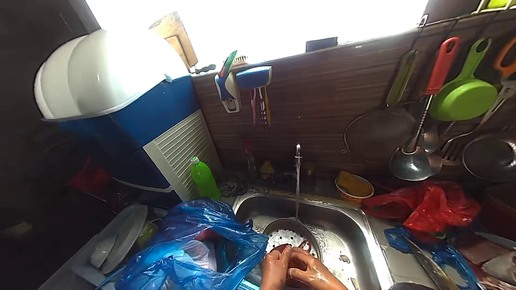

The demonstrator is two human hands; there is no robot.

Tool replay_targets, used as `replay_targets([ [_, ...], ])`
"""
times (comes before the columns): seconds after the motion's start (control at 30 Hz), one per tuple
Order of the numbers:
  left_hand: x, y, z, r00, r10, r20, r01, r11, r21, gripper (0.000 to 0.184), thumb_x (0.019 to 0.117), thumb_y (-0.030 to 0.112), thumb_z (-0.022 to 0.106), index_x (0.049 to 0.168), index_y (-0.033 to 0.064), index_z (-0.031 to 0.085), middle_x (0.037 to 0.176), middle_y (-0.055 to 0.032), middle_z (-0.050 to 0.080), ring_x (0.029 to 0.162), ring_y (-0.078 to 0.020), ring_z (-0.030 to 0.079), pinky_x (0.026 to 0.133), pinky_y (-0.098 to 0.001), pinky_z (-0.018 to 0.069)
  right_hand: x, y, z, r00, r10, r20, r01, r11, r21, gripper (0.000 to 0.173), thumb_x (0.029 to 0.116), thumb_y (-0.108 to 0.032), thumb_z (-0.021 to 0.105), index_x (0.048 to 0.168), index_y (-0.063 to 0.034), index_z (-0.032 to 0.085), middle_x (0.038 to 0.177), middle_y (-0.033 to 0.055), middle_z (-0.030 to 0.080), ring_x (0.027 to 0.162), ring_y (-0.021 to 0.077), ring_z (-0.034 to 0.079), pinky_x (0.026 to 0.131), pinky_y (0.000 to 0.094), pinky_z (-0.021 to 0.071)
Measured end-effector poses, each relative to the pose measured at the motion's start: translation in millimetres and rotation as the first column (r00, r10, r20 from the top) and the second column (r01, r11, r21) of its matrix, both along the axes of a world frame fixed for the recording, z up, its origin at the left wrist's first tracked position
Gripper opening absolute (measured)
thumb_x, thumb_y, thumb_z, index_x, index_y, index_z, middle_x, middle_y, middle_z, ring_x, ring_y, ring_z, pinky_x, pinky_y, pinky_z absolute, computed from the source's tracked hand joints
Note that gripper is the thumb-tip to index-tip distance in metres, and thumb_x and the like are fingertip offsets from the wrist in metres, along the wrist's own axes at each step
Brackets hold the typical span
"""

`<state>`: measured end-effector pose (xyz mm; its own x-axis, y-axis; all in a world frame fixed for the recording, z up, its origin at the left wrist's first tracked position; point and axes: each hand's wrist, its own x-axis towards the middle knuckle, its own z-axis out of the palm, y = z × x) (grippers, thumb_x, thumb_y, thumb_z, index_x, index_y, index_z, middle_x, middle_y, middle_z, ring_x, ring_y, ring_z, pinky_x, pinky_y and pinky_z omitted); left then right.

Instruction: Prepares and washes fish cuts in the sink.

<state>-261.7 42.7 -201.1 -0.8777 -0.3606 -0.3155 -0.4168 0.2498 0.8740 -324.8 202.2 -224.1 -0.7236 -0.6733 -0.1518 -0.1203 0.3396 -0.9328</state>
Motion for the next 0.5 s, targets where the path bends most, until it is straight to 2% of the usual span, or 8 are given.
replay_targets([
  [0.07,-4,4,4,0.999,0.038,-0.001,-0.038,0.998,0.051,0.055,0.1012,0.049,0.06,0.074,0.0027,0.067,0.072,-0.0093,0.065,0.071,-0.0205,0.064,0.073,-0.045,0.0532,3,-2,0,0.998,-0.04,-0.05,0.041,0.999,0.028,0.047,0.0887,-0.039,0.076,0.119,-0.0031,0.073,0.137,0.0189,0.062,0.131,0.0287,0.057,0.114,0.0469,0.0448],
  [0.13,-8,8,5,0.998,0.064,-0.004,-0.064,0.996,0.058,0.055,0.1026,0.048,0.058,0.072,0.0032,0.068,0.069,-0.0086,0.065,0.067,-0.0198,0.063,0.071,-0.0442,0.0525,8,-7,6,0.981,-0.127,-0.146,0.138,0.988,0.069,0.04,0.0916,-0.033,0.072,0.113,0.0003,0.074,0.132,0.0213,0.066,0.129,0.0327,0.06,0.113,0.049,0.0454],
  [0.23,-12,11,10,0.999,0.025,-0.022,-0.024,0.999,0.028,0.054,0.105,0.043,0.055,0.072,0.002,0.067,0.07,-0.0101,0.065,0.069,-0.0216,0.063,0.073,-0.0462,0.0526,16,-20,12,0.93,-0.265,-0.256,0.303,0.945,0.123,0.032,0.0913,-0.023,0.068,0.111,0.0028,0.07,0.11,0.0214,0.071,0.111,0.0367,0.066,0.103,0.0523,0.0494],
  [0.3,-14,13,10,0.998,0.014,-0.057,-0.01,0.998,0.059,0.052,0.1052,0.039,0.056,0.071,0.0018,0.066,0.068,-0.0093,0.064,0.067,-0.0205,0.063,0.07,-0.0448,0.0526,16,-28,13,0.895,-0.345,-0.283,0.39,0.912,0.124,0.028,0.0896,-0.017,0.069,0.107,0.0045,0.068,0.103,0.0219,0.071,0.104,0.0375,0.068,0.099,0.0531,0.0513],
  [0.4,-7,21,13,0.994,0.06,-0.088,-0.041,0.978,0.204,0.046,0.1041,0.034,0.059,0.072,0.0023,0.066,0.066,-0.0074,0.064,0.064,-0.0174,0.062,0.066,-0.041,0.0536,0,-30,16,0.89,-0.405,-0.21,0.449,0.861,0.239,0.024,0.0895,-0.007,0.066,0.11,0.0053,0.065,0.106,0.0244,0.069,0.105,0.0394,0.068,0.096,0.0557,0.0526],
  [0.47,-1,24,25,0.985,0.156,-0.079,-0.127,0.949,0.289,0.044,0.1035,0.031,0.061,0.073,0.0009,0.068,0.066,-0.0085,0.065,0.063,-0.0175,0.063,0.066,-0.0399,0.0546,-25,-22,11,0.899,-0.429,-0.091,0.435,0.846,0.307,0.025,0.0875,-0.008,0.066,0.111,-0.0005,0.067,0.107,0.021,0.071,0.106,0.0368,0.068,0.095,0.0569,0.0527],
  [0.5,2,21,29,0.971,0.223,-0.084,-0.184,0.927,0.326,0.043,0.103,0.03,0.062,0.073,0.0007,0.068,0.065,-0.0084,0.064,0.06,-0.0171,0.061,0.061,-0.0382,0.0537,-37,-15,6,0.902,-0.432,-0.008,0.416,0.861,0.294,0.024,0.0867,-0.011,0.069,0.11,-0.0024,0.07,0.108,0.0195,0.071,0.105,0.0351,0.067,0.094,0.0572,0.0524],
])
